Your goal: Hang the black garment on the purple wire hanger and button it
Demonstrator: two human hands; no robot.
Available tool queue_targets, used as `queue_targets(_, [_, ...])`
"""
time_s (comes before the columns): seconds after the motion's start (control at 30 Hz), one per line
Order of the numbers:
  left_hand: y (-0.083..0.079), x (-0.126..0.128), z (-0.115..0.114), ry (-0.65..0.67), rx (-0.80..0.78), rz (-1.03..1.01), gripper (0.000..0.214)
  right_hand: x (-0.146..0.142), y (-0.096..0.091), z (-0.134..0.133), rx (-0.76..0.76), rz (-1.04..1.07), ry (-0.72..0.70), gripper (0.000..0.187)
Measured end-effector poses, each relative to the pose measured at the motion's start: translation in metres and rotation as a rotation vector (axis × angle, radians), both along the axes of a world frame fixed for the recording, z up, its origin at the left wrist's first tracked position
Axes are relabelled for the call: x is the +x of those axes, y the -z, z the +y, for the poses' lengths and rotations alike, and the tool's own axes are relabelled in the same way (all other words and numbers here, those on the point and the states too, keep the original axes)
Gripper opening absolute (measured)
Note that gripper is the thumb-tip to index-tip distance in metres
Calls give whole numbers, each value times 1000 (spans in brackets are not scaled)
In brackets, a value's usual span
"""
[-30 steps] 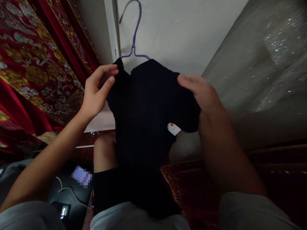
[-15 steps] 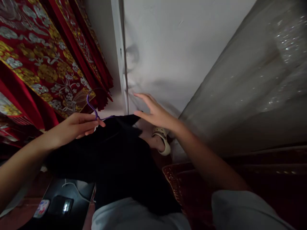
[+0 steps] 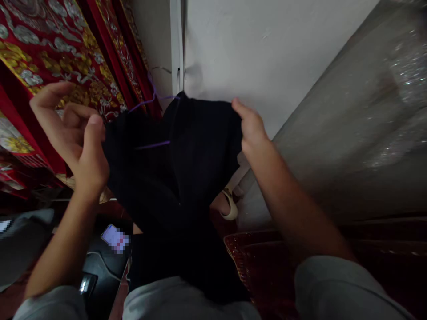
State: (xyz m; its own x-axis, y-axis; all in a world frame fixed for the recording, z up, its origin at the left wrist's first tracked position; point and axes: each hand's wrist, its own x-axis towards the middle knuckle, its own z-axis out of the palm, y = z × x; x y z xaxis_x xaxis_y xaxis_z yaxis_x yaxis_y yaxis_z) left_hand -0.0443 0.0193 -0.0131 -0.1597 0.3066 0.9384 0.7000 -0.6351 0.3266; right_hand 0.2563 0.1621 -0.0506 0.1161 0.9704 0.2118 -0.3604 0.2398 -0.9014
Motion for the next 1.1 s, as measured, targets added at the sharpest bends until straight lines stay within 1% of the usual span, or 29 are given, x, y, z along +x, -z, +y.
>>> queue_targets(0.03, [7,5,-3,9,58,10,33,2,-6,6,-11,62,-6,24])
queue_targets(0.07, [15,10,-4,31,64,52,32,6,-9,10,-24,112,-19,28])
queue_targets(0.1, [25,15,-4,59,2,128,32,10,-10,11,-31,142,-32,31])
queue_targets(0.13, [36,20,-1,89,-123,227,34,15,-8,10,-27,153,-40,33])
queue_targets(0.17, [47,25,3,109,-285,331,37,21,-4,7,-12,151,-37,33])
queue_targets(0.2, [59,30,8,111,-470,422,42,27,4,3,10,139,-34,32])
queue_targets(0.27, [83,41,19,62,-785,550,49,39,25,-7,47,100,-29,32])
queue_targets(0.3, [96,46,23,25,-903,591,47,43,36,-11,55,80,-30,34])
queue_targets(0.37, [121,57,27,-19,-1050,652,34,50,57,-13,51,37,-13,40])
queue_targets(0.4, [134,61,26,-16,-1082,659,27,52,66,-11,52,16,22,42])
queue_targets(0.43, [147,65,24,3,-1096,644,21,54,73,-9,63,-10,87,41])
queue_targets(0.5, [172,71,15,62,-1087,546,10,54,86,-4,112,-85,296,33])
queue_targets(0.53, [184,73,10,99,-1065,474,14,51,92,-6,140,-125,421,29])
queue_targets(0.6, [203,78,-2,176,-985,304,21,38,109,-22,173,-166,625,29])
queue_targets(0.63, [211,81,-8,208,-938,204,19,26,121,-36,167,-159,678,30])
queue_targets(0.67, [218,85,-13,237,-895,89,14,12,134,-55,146,-123,687,30])
queue_targets(0.7, [223,90,-19,267,-857,-37,10,-3,148,-76,114,-98,645,28])
queue_targets(0.73, [227,94,-23,300,-827,-167,16,-18,162,-98,66,-87,568,25])
queue_targets(0.77, [229,99,-28,337,-802,-299,26,-31,173,-119,14,-106,435,23])
queue_targets(0.8, [229,102,-32,379,-778,-428,36,-41,182,-137,-45,-143,256,25])
queue_targets(0.83, [228,105,-35,422,-753,-551,45,-47,187,-150,-82,-212,67,29])
queue_targets(0.87, [226,107,-38,458,-732,-665,52,-49,188,-160,-91,-306,-96,33])
queue_targets(0.9, [223,107,-41,483,-715,-767,58,-47,185,-165,-79,-409,-232,36])
queue_targets(0.93, [219,107,-43,497,-708,-853,60,-43,178,-166,-46,-509,-324,37])
queue_targets(0.97, [214,106,-45,504,-708,-918,58,-38,170,-165,-4,-591,-369,35])
queue_targets(1.03, [205,104,-48,518,-725,-990,46,-32,153,-163,72,-661,-376,31])
queue_targets(1.1, [198,106,-53,547,-734,-1002,35,-36,142,-165,101,-612,-347,27])
